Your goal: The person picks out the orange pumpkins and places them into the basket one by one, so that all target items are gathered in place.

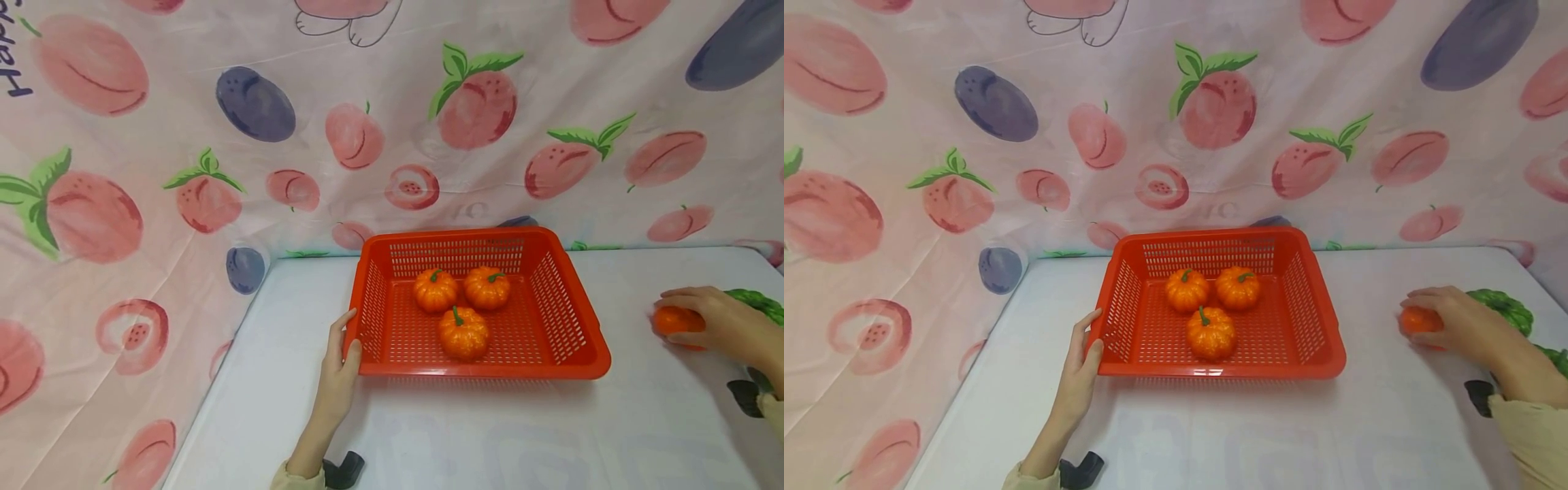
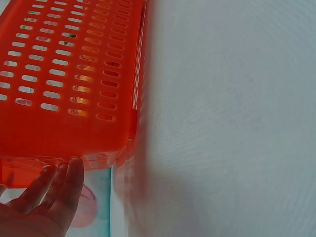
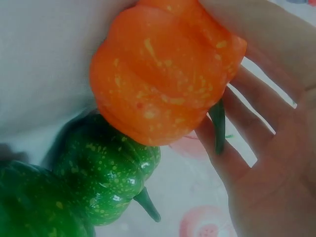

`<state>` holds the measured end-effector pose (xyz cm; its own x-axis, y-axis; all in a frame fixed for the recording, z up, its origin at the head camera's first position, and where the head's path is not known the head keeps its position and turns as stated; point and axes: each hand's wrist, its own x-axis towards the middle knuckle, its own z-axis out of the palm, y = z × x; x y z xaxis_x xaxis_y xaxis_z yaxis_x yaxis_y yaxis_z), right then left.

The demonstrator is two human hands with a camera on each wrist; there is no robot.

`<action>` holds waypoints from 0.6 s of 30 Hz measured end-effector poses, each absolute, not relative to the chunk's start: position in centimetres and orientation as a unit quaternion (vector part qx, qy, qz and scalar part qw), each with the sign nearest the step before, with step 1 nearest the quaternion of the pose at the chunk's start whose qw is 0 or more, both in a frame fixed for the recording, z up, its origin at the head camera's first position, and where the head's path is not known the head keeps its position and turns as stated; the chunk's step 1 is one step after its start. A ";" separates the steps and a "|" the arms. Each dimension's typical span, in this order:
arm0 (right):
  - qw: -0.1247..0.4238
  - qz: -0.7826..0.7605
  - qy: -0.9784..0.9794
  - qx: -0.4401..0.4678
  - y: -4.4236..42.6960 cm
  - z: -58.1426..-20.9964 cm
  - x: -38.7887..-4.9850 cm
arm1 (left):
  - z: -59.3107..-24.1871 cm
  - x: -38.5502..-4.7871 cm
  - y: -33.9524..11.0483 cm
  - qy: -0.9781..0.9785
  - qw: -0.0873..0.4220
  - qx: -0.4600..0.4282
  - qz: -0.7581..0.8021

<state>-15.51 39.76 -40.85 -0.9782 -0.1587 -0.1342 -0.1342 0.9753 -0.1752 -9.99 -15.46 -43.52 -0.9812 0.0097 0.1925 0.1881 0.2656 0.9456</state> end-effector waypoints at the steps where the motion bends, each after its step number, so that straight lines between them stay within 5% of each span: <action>1: 0.073 -0.082 0.991 -0.076 39.8 -40.9 -15.5 | -43.5 -10.0 -15.4 -0.792 0.073 -0.062 -0.603; 18: 0.074 -0.066 0.994 -0.056 39.5 -40.5 -16.0 | -43.5 -10.0 -15.4 -0.788 0.070 -0.064 -0.608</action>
<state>-16.00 39.50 -40.52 -0.9828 -0.1216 -0.1393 -0.1022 0.9851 -0.1385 -10.01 -15.41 -43.52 -0.9821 0.0164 0.1875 0.1856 0.2514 0.9499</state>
